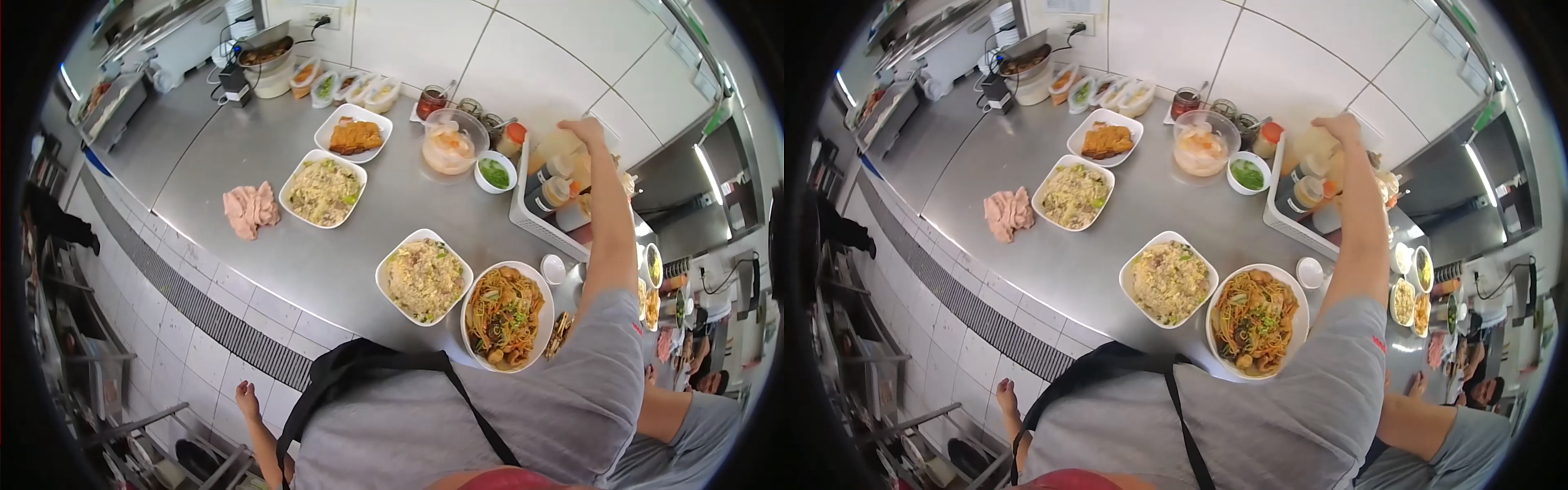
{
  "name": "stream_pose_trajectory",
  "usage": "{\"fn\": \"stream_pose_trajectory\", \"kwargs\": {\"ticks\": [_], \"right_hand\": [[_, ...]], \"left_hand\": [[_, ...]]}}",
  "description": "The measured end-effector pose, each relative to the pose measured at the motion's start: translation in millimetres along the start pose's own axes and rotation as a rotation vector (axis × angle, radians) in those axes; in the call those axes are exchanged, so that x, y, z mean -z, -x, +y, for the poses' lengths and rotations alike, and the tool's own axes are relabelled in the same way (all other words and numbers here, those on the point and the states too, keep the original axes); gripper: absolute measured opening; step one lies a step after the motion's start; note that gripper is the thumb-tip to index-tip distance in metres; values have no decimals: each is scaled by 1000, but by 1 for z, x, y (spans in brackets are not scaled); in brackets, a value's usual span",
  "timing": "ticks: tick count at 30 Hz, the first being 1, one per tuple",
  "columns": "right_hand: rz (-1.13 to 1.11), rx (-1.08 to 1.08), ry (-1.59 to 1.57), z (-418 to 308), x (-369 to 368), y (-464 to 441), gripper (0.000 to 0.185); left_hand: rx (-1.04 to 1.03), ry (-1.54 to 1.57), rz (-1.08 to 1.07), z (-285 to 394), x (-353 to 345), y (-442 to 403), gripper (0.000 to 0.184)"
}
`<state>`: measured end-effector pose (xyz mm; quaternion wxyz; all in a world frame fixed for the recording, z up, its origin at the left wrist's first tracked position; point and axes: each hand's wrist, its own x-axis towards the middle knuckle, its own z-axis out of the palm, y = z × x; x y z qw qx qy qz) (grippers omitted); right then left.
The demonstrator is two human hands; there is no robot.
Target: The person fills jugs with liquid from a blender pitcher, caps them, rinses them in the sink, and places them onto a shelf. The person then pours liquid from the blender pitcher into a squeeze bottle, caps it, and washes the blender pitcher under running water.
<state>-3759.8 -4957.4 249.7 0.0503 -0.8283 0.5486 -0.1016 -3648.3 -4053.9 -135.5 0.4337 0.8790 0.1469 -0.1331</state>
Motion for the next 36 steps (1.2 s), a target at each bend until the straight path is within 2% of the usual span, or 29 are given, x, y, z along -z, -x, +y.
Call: {"fn": "stream_pose_trajectory", "kwargs": {"ticks": [2,7,11,12,13,14,16,17,18,19,21,23,27,29,31,33,36], "right_hand": [[109,76,77,-24,34,15,68],[523,455,175,-122,132,74,63],[580,687,-48,-217,162,162,61],[574,741,-182,-241,157,180,59],[555,802,-319,-268,149,199,57],[494,853,-388,-295,137,217,53],[333,980,-542,-355,107,261,47],[233,1053,-624,-385,92,289,45],[150,1130,-682,-416,77,319,44],[72,1203,-740,-448,63,350,43],[101,1385,-786,-507,36,417,41],[44,1504,-812,-562,13,487,40],[-130,1596,-901,-660,-32,598,42],[-158,1653,-941,-705,-55,634,42],[-196,1714,-990,-753,-79,663,42],[-323,1790,-875,-802,-106,686,43],[-375,1886,-839,-890,-156,706,45]], "left_hand": [[57,79,43,-3,10,5,28],[-71,68,83,-1,28,-21,29],[-247,123,76,83,47,-34,31],[-230,267,45,103,52,-39,32],[-365,337,43,107,55,-57,35],[-410,395,63,145,64,-52,36],[-550,312,104,193,88,-58,42],[-712,396,92,215,100,-61,47],[-746,346,72,240,121,-57,51],[-868,337,75,260,140,-56,55],[-993,375,3,286,178,-56,74],[-1075,310,62,293,209,-70,91],[-1001,291,129,269,265,-119,95],[-852,258,140,244,291,-160,91],[-804,224,166,217,313,-200,86],[-740,193,186,188,330,-246,82],[-712,273,176,158,359,-336,75]]}}
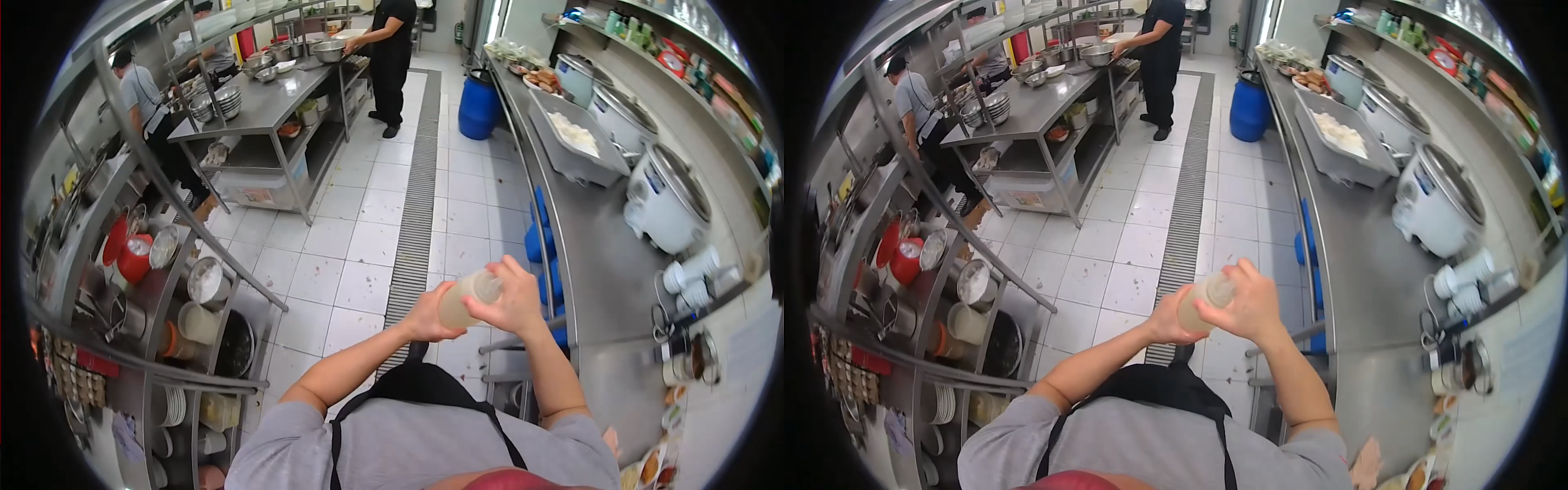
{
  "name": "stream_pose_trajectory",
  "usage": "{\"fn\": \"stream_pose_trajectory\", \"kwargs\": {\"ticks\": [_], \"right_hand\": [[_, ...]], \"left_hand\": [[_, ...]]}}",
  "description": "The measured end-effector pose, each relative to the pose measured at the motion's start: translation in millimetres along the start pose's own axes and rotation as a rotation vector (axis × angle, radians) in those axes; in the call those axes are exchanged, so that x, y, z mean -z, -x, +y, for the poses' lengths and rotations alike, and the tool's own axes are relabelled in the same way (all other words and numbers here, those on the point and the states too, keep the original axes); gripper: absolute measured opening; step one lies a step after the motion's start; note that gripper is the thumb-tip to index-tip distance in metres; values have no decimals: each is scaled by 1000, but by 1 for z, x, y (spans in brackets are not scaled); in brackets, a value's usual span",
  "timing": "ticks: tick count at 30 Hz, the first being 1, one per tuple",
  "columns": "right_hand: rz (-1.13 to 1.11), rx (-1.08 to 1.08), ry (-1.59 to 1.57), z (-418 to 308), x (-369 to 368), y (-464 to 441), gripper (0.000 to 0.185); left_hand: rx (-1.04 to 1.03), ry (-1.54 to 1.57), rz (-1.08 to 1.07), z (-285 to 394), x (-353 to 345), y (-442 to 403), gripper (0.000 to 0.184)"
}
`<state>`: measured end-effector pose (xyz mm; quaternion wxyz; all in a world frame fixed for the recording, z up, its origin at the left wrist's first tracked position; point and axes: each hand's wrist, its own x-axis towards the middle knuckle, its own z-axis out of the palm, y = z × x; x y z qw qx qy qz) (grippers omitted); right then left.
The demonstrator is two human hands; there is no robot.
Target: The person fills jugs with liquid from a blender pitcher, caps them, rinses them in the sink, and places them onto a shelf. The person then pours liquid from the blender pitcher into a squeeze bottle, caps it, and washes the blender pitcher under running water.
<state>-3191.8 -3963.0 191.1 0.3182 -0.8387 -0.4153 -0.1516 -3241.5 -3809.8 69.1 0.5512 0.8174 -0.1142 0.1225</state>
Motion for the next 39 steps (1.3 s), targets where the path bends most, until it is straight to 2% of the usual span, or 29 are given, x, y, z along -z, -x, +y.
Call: {"fn": "stream_pose_trajectory", "kwargs": {"ticks": [2,3,4,6,8,10,11,12,14,15,16,18,19,21,22,23,24,25,27,28,30,34,36,39], "right_hand": [[7,37,-21,42,-41,-40,46],[-21,95,-51,61,-58,-65,46],[-28,167,-84,78,-74,-103,46],[-59,232,-150,108,-102,-168,46],[-112,266,-212,130,-126,-225,47],[-271,507,-294,153,-146,-292,50],[-374,565,-351,167,-157,-322,49],[-378,553,-360,183,-169,-353,49],[-616,671,-514,217,-187,-418,45],[-779,638,-521,235,-190,-449,48],[-778,604,-537,255,-191,-478,48],[-819,712,-521,299,-192,-533,58],[-879,677,-523,323,-194,-560,62],[-718,585,-384,369,-195,-601,59],[-491,367,-413,415,-196,-641,55],[-274,175,-437,444,-192,-653,52],[-249,-59,-491,471,-188,-664,48],[-221,-290,-540,500,-185,-674,45],[-13,-481,-575,573,-208,-677,39],[-19,-501,-576,606,-220,-679,39],[32,-712,-512,664,-246,-693,30],[-63,-705,-380,753,-298,-798,25],[-140,-500,-366,784,-318,-885,23],[-215,-403,-377,843,-352,-1006,24]], "left_hand": [[49,-117,10,-29,27,-41,73],[364,82,-71,-32,47,-63,71],[351,57,-46,-51,63,-92,71],[184,-1,120,-99,82,-122,70],[242,-23,142,-121,113,-160,69],[265,220,110,-148,145,-201,70],[255,146,49,-163,161,-220,70],[268,149,43,-179,173,-242,70],[110,269,55,-214,197,-294,70],[189,353,53,-227,210,-320,69],[212,366,29,-238,224,-350,69],[345,93,-101,-260,257,-423,70],[349,114,-131,-274,270,-462,70],[299,64,-147,-301,289,-536,69],[302,75,-205,-335,307,-610,69],[222,123,-81,-360,311,-649,67],[149,172,43,-385,315,-686,65],[185,260,51,-404,322,-723,61],[199,434,136,-442,331,-804,53],[185,520,216,-458,335,-844,49],[213,630,228,-499,354,-922,45],[191,765,307,-544,386,-1067,41],[175,717,361,-568,404,-1131,40],[168,728,443,-608,429,-1221,39]]}}
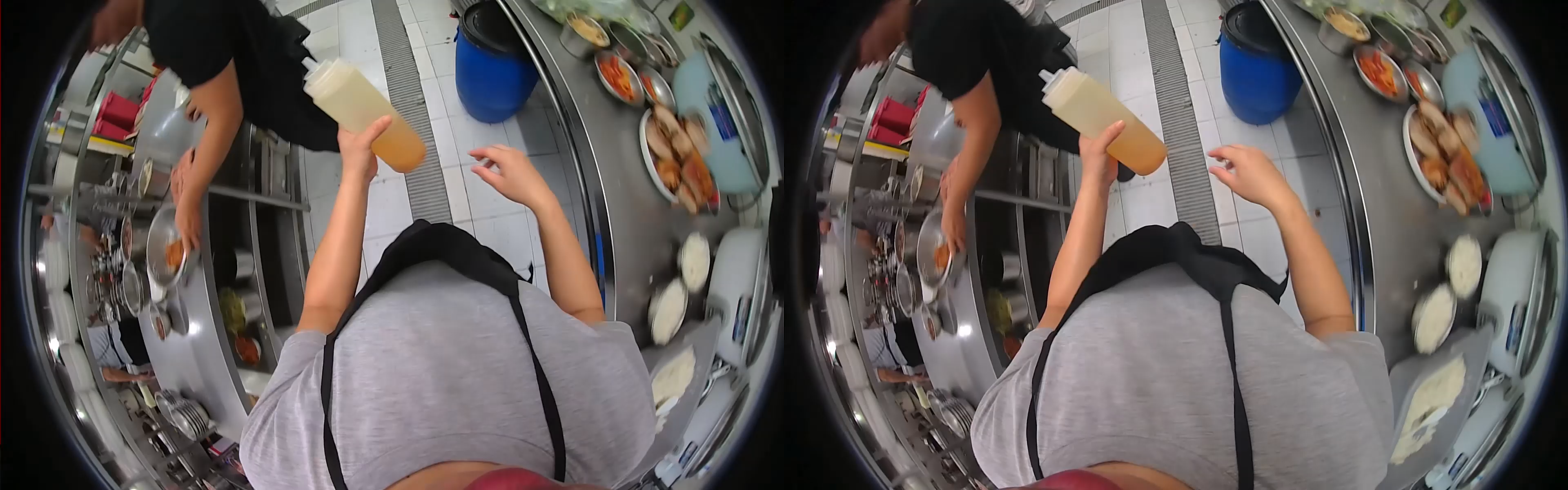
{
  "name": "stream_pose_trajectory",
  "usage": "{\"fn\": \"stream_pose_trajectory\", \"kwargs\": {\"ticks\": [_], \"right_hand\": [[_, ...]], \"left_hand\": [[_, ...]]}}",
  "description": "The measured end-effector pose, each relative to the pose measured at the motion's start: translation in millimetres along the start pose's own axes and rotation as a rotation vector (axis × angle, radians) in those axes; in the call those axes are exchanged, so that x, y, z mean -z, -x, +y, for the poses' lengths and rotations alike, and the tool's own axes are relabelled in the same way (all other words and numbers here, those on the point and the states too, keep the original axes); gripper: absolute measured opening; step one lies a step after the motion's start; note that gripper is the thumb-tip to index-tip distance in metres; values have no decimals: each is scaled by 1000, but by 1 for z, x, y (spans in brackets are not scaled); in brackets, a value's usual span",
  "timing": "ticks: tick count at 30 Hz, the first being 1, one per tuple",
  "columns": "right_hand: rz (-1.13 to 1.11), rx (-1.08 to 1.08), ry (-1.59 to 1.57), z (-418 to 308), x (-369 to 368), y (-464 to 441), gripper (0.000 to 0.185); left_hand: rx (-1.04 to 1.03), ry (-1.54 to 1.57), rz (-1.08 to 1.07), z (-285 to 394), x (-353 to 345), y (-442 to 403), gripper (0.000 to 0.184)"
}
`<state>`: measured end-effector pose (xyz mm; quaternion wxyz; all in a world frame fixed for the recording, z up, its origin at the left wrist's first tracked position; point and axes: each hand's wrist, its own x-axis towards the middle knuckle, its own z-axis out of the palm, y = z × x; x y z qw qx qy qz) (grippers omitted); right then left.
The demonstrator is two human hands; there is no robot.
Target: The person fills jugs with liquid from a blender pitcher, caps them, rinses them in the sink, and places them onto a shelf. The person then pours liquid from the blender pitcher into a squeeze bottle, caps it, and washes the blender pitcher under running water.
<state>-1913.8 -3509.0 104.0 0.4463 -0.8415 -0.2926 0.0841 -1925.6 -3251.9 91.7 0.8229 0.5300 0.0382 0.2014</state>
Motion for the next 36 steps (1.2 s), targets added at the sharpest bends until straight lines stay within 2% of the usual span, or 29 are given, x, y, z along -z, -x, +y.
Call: {"fn": "stream_pose_trajectory", "kwargs": {"ticks": [2,5,6,8,10,12,13,15,17,19,22,25,27,29,31,32,35,36], "right_hand": [[-17,209,323,20,2,-80,26],[-57,198,238,51,13,-183,27],[-38,159,203,71,15,-214,24],[59,164,343,111,24,-265,25],[49,54,375,141,41,-305,23],[70,-54,160,148,62,-344,25],[53,-141,155,150,73,-364,25],[154,-170,176,171,85,-406,25],[217,-308,98,197,95,-466,23],[223,-304,41,223,111,-539,21],[209,-189,29,246,137,-693,21],[184,-40,-96,237,152,-874,21],[136,35,-103,221,152,-975,21],[53,294,56,217,148,-1067,21],[30,319,81,239,131,-1142,21],[32,354,89,256,125,-1183,20],[18,213,158,303,120,-1259,20],[13,169,174,309,121,-1282,20]], "left_hand": [[5,7,18,-15,5,-70,39],[31,1,29,-42,11,-182,39],[-19,-2,62,-55,15,-221,40],[-104,-33,120,-74,16,-311,45],[-113,-32,167,-87,10,-386,46],[-162,-52,302,-109,11,-468,44],[-168,-37,313,-115,14,-505,44],[-160,0,301,-124,18,-587,44],[-207,37,357,-128,16,-669,48],[-278,80,384,-138,33,-732,51],[-282,24,429,-133,61,-818,51],[-360,-26,474,-110,81,-903,51],[-300,-93,458,-100,97,-958,52],[-307,-138,450,-95,113,-1014,52],[-206,-193,411,-103,137,-1076,50],[-233,-202,412,-110,148,-1109,50],[-274,-243,389,-134,165,-1215,51],[-228,-240,350,-140,171,-1247,53]]}}
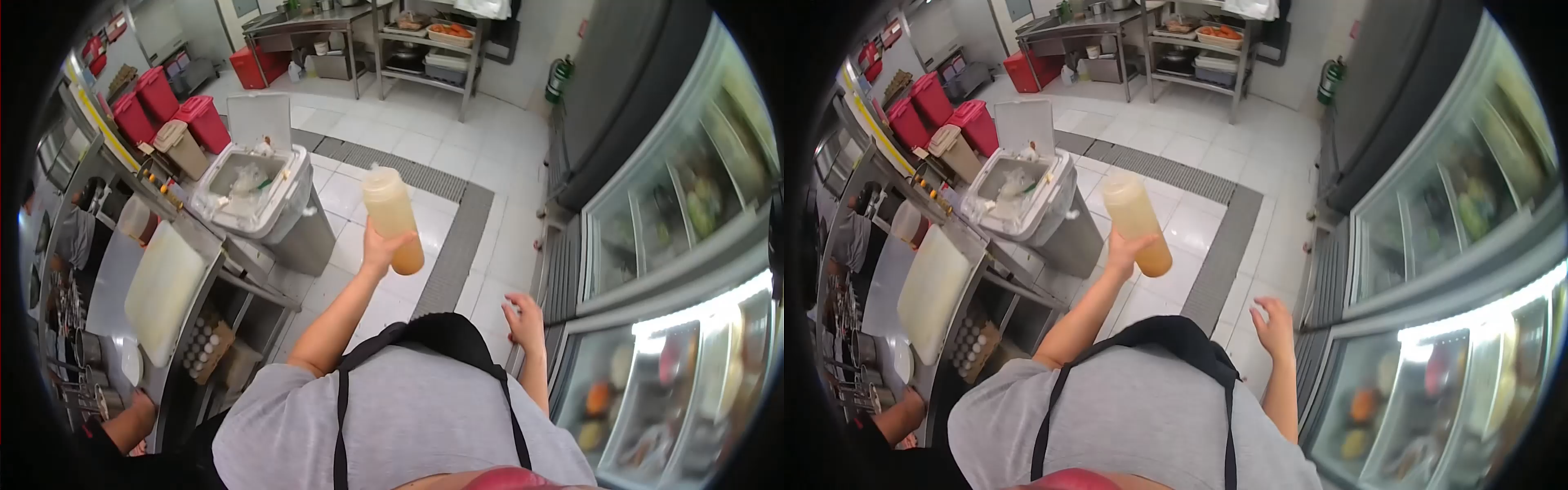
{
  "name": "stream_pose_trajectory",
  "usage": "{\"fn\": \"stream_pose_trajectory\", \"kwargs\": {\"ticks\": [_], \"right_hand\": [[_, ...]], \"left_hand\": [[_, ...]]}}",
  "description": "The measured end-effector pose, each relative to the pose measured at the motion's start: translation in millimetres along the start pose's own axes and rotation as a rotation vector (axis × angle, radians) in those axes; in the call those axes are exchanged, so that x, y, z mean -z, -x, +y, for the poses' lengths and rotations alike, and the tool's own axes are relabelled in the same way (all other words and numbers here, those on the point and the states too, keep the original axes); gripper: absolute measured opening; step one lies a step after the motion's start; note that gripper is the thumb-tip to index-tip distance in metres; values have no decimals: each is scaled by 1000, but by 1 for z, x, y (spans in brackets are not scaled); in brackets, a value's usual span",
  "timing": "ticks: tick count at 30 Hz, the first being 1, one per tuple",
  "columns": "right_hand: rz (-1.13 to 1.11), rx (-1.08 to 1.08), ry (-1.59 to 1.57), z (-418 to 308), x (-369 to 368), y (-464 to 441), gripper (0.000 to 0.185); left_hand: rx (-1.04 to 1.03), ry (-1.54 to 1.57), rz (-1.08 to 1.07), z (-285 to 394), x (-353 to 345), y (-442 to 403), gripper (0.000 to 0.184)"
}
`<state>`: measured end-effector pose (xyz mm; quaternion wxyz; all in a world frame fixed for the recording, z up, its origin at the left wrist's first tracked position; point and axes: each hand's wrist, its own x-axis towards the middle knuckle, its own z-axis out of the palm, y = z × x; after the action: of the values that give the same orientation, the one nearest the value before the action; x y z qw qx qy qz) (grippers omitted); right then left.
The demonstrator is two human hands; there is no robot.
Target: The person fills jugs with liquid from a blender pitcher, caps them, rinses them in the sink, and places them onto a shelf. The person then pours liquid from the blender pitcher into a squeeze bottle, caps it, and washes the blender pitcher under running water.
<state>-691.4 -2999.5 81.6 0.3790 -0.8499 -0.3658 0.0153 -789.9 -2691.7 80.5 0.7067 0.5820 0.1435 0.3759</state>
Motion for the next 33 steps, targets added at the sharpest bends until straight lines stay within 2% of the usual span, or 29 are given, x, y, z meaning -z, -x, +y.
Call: {"fn": "stream_pose_trajectory", "kwargs": {"ticks": [2,3,5,6,8,10,11,13,15,17,19,21,22,23,24,25,26,27,28,29,30,32,33], "right_hand": [[-42,-177,-91,24,3,-54,20],[20,-118,-72,42,2,-81,19],[58,-262,-124,68,-4,-144,18],[60,-248,-125,83,-12,-184,18],[29,-35,-85,111,-33,-267,19],[-47,67,-112,107,-61,-371,18],[-124,136,-148,96,-80,-416,18],[-274,243,-228,68,-122,-509,21],[-458,471,-229,20,-150,-591,22],[-638,521,-229,-16,-192,-664,27],[-708,415,-499,-55,-245,-720,41],[-796,478,-676,-96,-296,-766,74],[-800,488,-679,-113,-323,-787,74],[-765,544,-723,-129,-349,-809,88],[-748,571,-762,-134,-369,-822,102],[-755,572,-748,-138,-389,-844,102],[-636,578,-799,-146,-408,-872,107],[-520,574,-852,-151,-426,-899,113],[-613,367,-963,-156,-432,-929,102],[-617,355,-961,-155,-446,-960,102],[-601,344,-934,-154,-464,-995,96],[-605,361,-923,-159,-494,-1057,82],[-616,360,-915,-165,-510,-1086,82]], "left_hand": [[30,-27,-35,-15,-12,-66,55],[3,-49,-22,-21,-23,-94,57],[-59,-72,-21,-28,-35,-161,58],[-35,-65,-14,-35,-39,-189,59],[-5,-24,-21,-61,-37,-244,59],[-33,-14,45,-87,-31,-305,58],[-33,-17,95,-91,-24,-328,58],[-163,-135,204,-90,-5,-379,57],[-117,-63,248,-89,25,-422,58],[-65,-100,377,-97,67,-467,58],[-107,-173,490,-102,100,-518,59],[-189,-533,509,-97,126,-564,62],[-178,-468,520,-106,143,-595,64],[-202,-467,524,-97,154,-632,64],[-140,-336,477,-92,156,-655,65],[-86,-201,425,-92,161,-683,66],[-101,-194,425,-93,171,-720,66],[-45,-55,329,-94,181,-752,68],[24,83,235,-99,192,-778,70],[94,220,138,-103,205,-803,73],[113,196,-2,-105,223,-834,82],[-46,119,-5,-100,260,-906,92],[-178,-36,-16,-91,286,-946,98]]}}
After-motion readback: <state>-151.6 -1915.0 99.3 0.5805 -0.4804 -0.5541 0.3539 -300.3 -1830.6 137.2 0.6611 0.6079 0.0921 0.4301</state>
